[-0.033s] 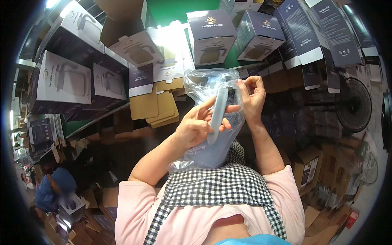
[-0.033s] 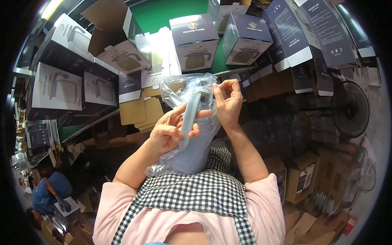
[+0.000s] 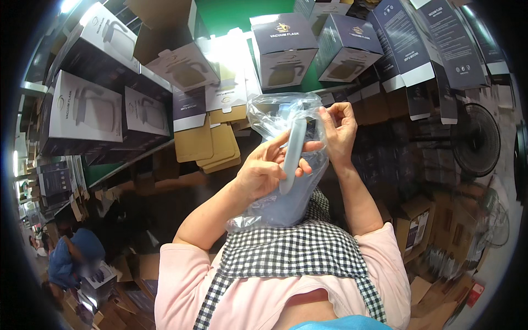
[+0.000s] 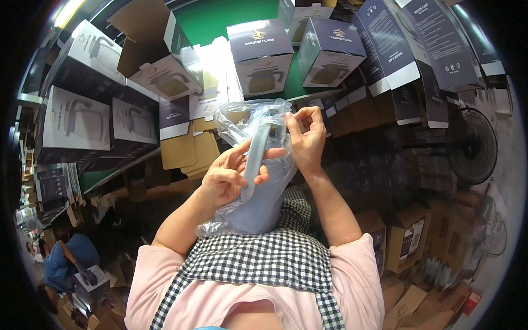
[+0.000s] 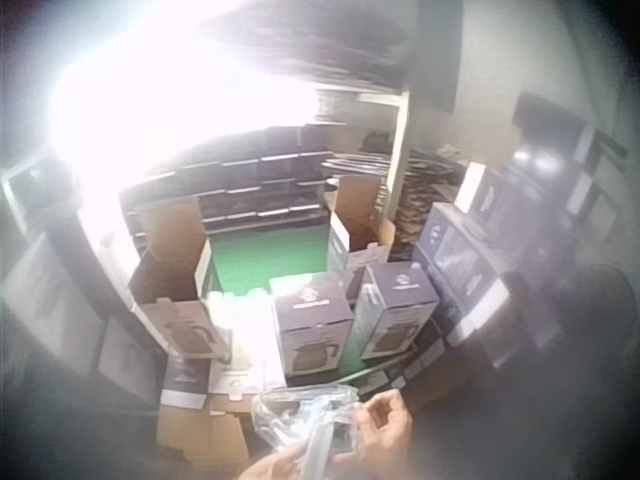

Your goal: The person places items into individual boxes, closes the box flaps, and stacks the boxed products into a larger shipping carton.

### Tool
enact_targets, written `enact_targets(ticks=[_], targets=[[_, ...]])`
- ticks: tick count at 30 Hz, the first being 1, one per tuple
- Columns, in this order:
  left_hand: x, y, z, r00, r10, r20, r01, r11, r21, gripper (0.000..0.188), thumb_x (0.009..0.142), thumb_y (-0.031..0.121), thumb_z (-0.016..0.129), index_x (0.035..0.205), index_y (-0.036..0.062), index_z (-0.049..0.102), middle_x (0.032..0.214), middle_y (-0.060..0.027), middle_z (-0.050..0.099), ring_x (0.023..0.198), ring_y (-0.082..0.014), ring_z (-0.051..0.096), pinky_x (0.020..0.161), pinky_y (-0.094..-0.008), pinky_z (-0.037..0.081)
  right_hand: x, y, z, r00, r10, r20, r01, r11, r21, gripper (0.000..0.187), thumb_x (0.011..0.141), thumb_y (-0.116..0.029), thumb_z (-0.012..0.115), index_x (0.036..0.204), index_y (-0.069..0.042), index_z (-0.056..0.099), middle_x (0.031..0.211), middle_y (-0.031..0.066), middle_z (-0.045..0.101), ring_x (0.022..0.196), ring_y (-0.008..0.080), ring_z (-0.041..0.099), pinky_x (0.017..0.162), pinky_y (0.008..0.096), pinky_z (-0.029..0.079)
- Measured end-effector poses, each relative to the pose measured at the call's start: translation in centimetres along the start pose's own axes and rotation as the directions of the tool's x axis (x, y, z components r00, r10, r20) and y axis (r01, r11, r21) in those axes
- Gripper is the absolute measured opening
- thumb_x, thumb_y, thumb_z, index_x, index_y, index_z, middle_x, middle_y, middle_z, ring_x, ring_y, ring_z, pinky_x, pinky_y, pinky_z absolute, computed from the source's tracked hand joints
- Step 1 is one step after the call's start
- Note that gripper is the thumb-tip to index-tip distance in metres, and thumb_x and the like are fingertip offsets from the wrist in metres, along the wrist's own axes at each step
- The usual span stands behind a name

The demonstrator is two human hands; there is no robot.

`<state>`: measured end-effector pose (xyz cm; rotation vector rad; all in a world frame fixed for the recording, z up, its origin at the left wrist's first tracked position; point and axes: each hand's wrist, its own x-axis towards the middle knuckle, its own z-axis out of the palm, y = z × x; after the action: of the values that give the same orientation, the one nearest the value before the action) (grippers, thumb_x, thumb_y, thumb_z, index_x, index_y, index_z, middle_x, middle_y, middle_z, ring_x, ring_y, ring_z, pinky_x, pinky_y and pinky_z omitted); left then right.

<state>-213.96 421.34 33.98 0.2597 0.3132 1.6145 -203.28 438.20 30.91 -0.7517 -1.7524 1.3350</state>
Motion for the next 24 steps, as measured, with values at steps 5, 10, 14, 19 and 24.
enact_targets(ticks=[5,10,14,19,24], targets=[[1.8,-1.1,1.3,0.968,-0.065,-0.241,0.124,0.963,0.24,0.056,0.087,0.006,0.061,0.138,-0.0041,0.04,0.116,-0.0243,0.061,0.077,-0.0209,0.064,0.066,-0.0264,0.053,-0.1,-0.2,-2.2,0.997,0.078,0.001,-0.078,0.995,0.066,0.017,0.09,-0.011,0.066,0.103,-0.003,0.059,0.098,0.0047,0.059,0.09,0.0125,0.056,0.081,0.0271,0.048],[4.0,-1.9,2.7,0.921,-0.271,-0.279,0.367,0.844,0.391,0.024,0.097,0.012,0.057,0.116,-0.0011,0.052,0.092,-0.0138,0.066,0.068,-0.0188,0.06,0.062,-0.029,0.049,-1.2,-1.3,-5.4,0.948,-0.164,0.272,0.198,0.975,-0.103,0.035,0.092,-0.036,0.064,0.107,-0.004,0.063,0.135,0.0188,0.049,0.13,0.0346,0.045,0.105,0.0434,0.038],[9.0,-5.8,4.2,0.852,-0.466,-0.238,0.492,0.559,0.667,0.008,0.092,0.007,0.058,0.093,-0.0008,0.059,0.075,-0.0085,0.062,0.062,-0.0158,0.058,0.059,-0.0273,0.045,-3.6,-1.4,-11.1,0.987,-0.153,0.05,0.161,0.951,-0.265,0.016,0.09,-0.02,0.068,0.094,-0.006,0.062,0.123,0.0105,0.054,0.117,0.03,0.054,0.102,0.0433,0.041],[15.5,-14.3,4.2,0.739,-0.621,-0.261,0.467,0.194,0.863,0.026,0.073,0.012,0.064,0.094,-0.0024,0.06,0.077,-0.0057,0.061,0.069,-0.0129,0.055,0.061,-0.0278,0.043,-9.1,1.1,-19.6,0.95,-0.223,-0.22,0.073,0.841,-0.537,0.016,0.088,-0.02,0.07,0.091,-0.005,0.065,0.112,0.0103,0.059,0.105,0.0285,0.057,0.094,0.0423,0.043],[21.6,-26.3,5.4,0.806,-0.562,-0.186,0.131,-0.137,0.982,0.032,0.071,0.026,0.083,0.066,0.0012,0.063,0.057,-0.0015,0.057,0.048,-0.0102,0.049,0.045,-0.0274,0.04,-13.6,5.3,-29.3,0.946,-0.065,-0.318,-0.101,0.873,-0.478,0.019,0.087,-0.021,0.07,0.097,-0.005,0.067,0.111,0.0107,0.06,0.107,0.0278,0.058,0.096,0.0411,0.044]])
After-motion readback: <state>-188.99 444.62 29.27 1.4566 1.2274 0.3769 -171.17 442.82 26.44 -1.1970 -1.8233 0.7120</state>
